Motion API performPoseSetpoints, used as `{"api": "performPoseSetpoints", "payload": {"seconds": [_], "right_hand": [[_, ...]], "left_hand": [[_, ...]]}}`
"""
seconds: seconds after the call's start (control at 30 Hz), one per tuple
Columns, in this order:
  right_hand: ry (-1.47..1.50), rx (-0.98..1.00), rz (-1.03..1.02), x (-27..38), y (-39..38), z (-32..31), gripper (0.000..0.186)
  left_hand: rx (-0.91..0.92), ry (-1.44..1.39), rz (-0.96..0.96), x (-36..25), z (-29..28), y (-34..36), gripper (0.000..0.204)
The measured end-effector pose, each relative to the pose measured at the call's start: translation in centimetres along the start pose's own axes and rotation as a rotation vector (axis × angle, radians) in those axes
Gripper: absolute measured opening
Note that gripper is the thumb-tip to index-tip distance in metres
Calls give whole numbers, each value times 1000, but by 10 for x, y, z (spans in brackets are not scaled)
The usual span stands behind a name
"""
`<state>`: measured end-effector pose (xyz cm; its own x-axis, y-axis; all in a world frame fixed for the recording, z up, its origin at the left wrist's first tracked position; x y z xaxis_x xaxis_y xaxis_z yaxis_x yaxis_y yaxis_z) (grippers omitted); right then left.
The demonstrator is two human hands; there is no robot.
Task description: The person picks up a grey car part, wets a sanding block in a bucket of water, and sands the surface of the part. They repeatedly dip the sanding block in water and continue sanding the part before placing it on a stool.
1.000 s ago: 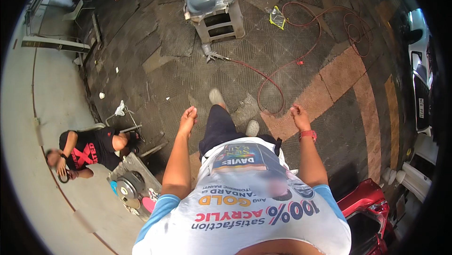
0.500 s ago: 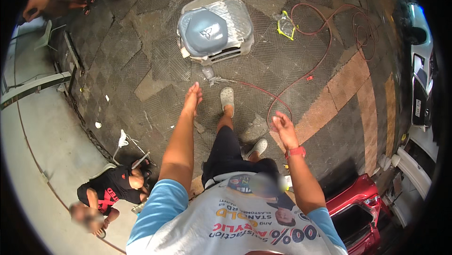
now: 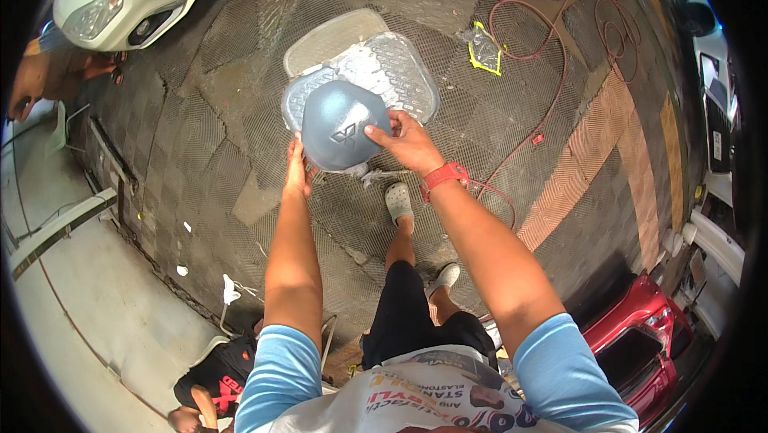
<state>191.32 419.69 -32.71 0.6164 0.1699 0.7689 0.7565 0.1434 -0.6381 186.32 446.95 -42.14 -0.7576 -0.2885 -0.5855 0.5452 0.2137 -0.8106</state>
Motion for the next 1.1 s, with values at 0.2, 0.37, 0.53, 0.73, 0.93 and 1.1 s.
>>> {"api": "performPoseSetpoints", "payload": {"seconds": [0.2, 0.37, 0.53, 0.73, 0.93, 1.1], "right_hand": [[188, 69, 85, 6, 3, -3, 73], [257, 88, 113, 20, -1, -4, 61], [276, 81, 34, -3, 10, -8, 44], [397, 170, 38, 6, -5, -46, 41], [430, -119, -39, -5, -20, -97, 46], [493, -227, -101, -25, -77, -152, 49]], "left_hand": [[332, -150, -51, 6, -8, 25, 82], [256, -152, -44, 15, -13, 41, 77], [281, -177, -13, 13, -10, 52, 67], [280, -145, 86, -14, 21, 37, 71], [239, -109, 60, -46, 72, 17, 85], [376, -105, 98, -30, 97, 12, 94]]}}
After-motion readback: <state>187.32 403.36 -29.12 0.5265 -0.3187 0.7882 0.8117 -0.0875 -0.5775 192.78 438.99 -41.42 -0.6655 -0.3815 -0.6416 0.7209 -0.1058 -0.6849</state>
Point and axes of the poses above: each hand's wrist, its own y-axis towards the middle knuckle, its own z-axis out of the palm, x = y × z, the point moved 1 cm from there along y, towards the middle knuckle, and after that the axes turned 1 degree about x, right-handed, at the moved point
